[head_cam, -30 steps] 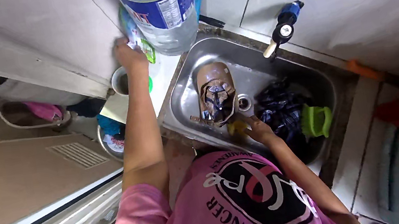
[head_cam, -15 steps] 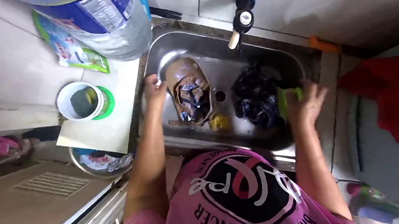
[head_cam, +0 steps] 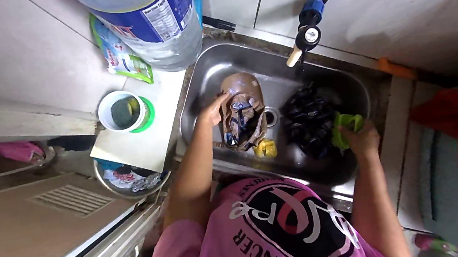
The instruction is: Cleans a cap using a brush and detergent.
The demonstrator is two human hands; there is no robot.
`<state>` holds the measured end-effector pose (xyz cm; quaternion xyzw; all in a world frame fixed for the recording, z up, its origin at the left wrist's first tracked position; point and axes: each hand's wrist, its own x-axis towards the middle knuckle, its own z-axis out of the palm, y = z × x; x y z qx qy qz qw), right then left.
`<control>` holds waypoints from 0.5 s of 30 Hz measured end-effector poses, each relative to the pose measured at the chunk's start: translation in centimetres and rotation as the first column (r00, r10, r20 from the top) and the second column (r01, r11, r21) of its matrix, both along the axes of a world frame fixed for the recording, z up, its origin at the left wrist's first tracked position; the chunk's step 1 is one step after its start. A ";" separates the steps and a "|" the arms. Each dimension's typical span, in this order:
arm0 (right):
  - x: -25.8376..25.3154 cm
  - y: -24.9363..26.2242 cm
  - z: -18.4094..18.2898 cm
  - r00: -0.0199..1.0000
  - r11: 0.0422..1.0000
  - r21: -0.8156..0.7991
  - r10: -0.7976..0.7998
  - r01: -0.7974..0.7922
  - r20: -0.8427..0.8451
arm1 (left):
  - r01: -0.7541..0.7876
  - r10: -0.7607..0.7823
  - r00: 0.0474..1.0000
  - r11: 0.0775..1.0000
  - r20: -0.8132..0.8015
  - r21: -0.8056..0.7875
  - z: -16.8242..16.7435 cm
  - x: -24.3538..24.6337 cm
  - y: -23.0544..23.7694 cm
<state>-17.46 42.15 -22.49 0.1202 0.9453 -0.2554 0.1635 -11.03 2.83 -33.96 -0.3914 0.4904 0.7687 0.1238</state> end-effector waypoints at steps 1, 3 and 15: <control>0.0 -0.1 0.0 1.000 1.000 0.002 0.000 0.000 0.002 | 0.003 -0.001 1.000 0.997 -0.025 0.080 0.1 0.1 0.2; -0.1 0.0 -0.2 1.000 1.000 0.000 -0.006 0.006 0.009 | 0.026 -0.016 0.998 0.985 -0.062 0.173 0.3 0.1 0.7; 1.4 -6.4 -0.9 0.888 0.728 -0.538 0.220 -0.424 -0.403 | 0.201 -0.201 0.980 0.979 0.000 -0.022 1.8 2.9 5.0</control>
